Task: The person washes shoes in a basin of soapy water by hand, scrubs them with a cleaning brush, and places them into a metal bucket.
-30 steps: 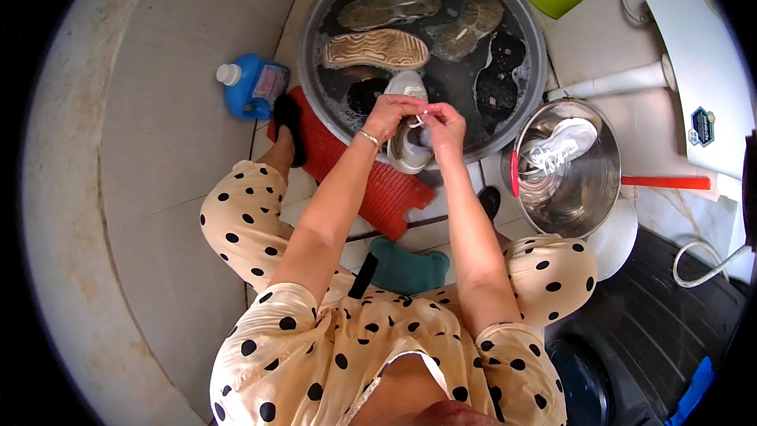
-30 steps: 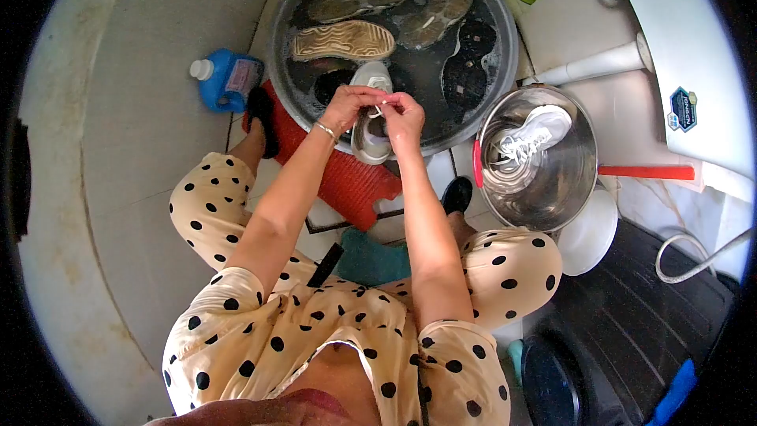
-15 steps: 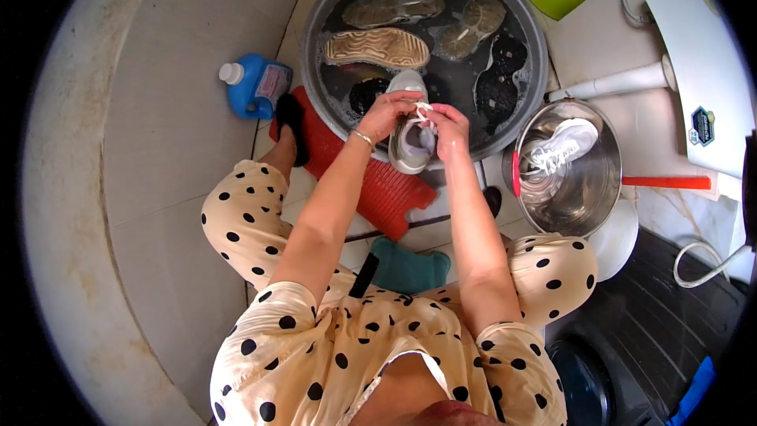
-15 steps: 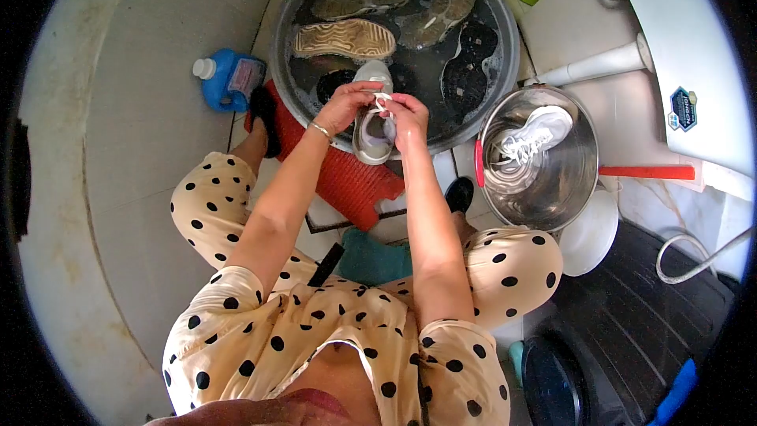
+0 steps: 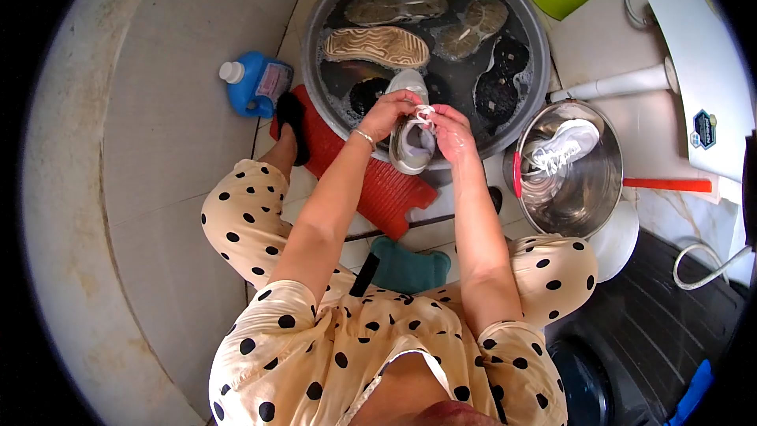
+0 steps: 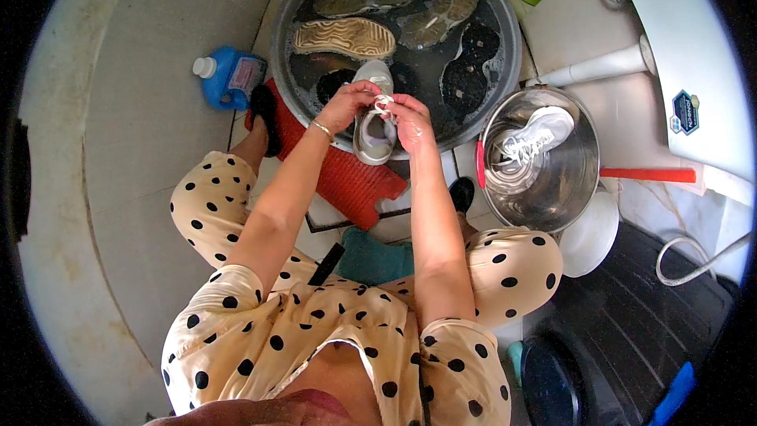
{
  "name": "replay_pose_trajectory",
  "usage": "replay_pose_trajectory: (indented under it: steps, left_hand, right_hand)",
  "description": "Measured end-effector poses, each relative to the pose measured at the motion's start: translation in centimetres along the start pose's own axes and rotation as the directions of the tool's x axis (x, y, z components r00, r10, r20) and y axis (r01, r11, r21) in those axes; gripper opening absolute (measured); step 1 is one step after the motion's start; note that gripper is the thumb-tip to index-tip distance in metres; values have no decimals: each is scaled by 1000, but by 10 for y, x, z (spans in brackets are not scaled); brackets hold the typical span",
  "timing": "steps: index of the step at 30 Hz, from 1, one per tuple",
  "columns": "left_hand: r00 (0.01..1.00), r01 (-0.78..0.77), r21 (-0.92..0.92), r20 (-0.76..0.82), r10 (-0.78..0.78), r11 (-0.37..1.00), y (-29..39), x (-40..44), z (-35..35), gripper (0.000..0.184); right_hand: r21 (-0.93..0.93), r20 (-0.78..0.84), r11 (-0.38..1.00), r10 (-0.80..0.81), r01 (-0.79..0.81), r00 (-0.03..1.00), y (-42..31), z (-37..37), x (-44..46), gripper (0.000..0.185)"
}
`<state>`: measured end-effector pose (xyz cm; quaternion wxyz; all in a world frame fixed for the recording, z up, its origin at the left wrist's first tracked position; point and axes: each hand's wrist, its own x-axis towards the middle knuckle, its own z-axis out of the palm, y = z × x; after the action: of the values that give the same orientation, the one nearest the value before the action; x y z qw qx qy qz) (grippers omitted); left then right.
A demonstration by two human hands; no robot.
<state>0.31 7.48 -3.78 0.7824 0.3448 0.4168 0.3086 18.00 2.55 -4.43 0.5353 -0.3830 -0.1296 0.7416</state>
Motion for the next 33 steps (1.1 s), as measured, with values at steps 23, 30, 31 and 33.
replay_pose_trajectory:
  steps: [23,30,31,33]
  left_hand:
    - [999,-23,-25,-49,22,999,-1,-6,22,28]
    - [996,-26,27,-83,28,999,4,-5,35,28]
    - [995,-38,34,-91,41,999,2,-4,33,28]
    - [991,-23,-52,-136,15,998,-4,0,31,25]
  right_hand:
    - [64,-92,996,-54,60,994,11,-4,7,12]
    - [-206,-278,970,-183,127,943,17,14,5,11]
    - [-218,-268,966,-198,141,943,17,16,4,11]
    - [-241,-249,956,-228,167,941,17,20,1,11]
